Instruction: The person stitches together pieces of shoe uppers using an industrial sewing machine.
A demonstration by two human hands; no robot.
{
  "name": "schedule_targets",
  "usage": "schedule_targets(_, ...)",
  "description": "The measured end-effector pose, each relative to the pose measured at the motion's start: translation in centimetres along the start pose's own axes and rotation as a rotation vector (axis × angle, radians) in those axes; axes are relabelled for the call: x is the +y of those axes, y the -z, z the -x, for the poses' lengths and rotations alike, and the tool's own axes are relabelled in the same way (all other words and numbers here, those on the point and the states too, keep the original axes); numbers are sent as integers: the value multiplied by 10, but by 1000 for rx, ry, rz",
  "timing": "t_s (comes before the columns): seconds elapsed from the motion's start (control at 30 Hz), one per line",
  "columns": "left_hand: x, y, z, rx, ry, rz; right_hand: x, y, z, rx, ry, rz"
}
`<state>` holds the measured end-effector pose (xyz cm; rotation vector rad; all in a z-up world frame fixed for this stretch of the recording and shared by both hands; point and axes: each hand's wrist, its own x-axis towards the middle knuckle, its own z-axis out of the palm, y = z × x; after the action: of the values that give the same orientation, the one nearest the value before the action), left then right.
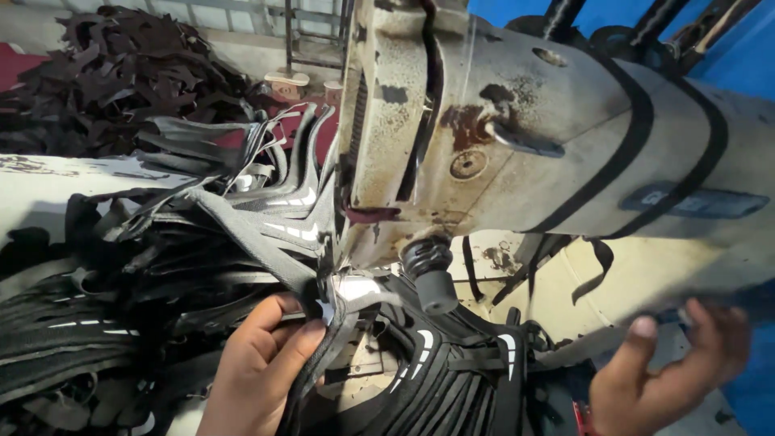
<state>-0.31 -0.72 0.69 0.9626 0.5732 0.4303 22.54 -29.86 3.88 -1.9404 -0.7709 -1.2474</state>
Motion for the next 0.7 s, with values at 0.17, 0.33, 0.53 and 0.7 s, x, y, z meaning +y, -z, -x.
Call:
schedule_targets(0.17,-2,9,-8,-49,-8,96,-28,5,-11,-13,-105,-95)
schedule_targets(0.33,-7,16,-20,-121,-32,198,-55,-30,84,-212,-339,-768)
schedule_targets(0.53,-15,-26,-6,100,-285,86,-155,-44,61,-795,-244,-922)
schedule_targets(0.7,-50,-9,4,206,-429,-42,-189,-46,22,-869,-165,-866)
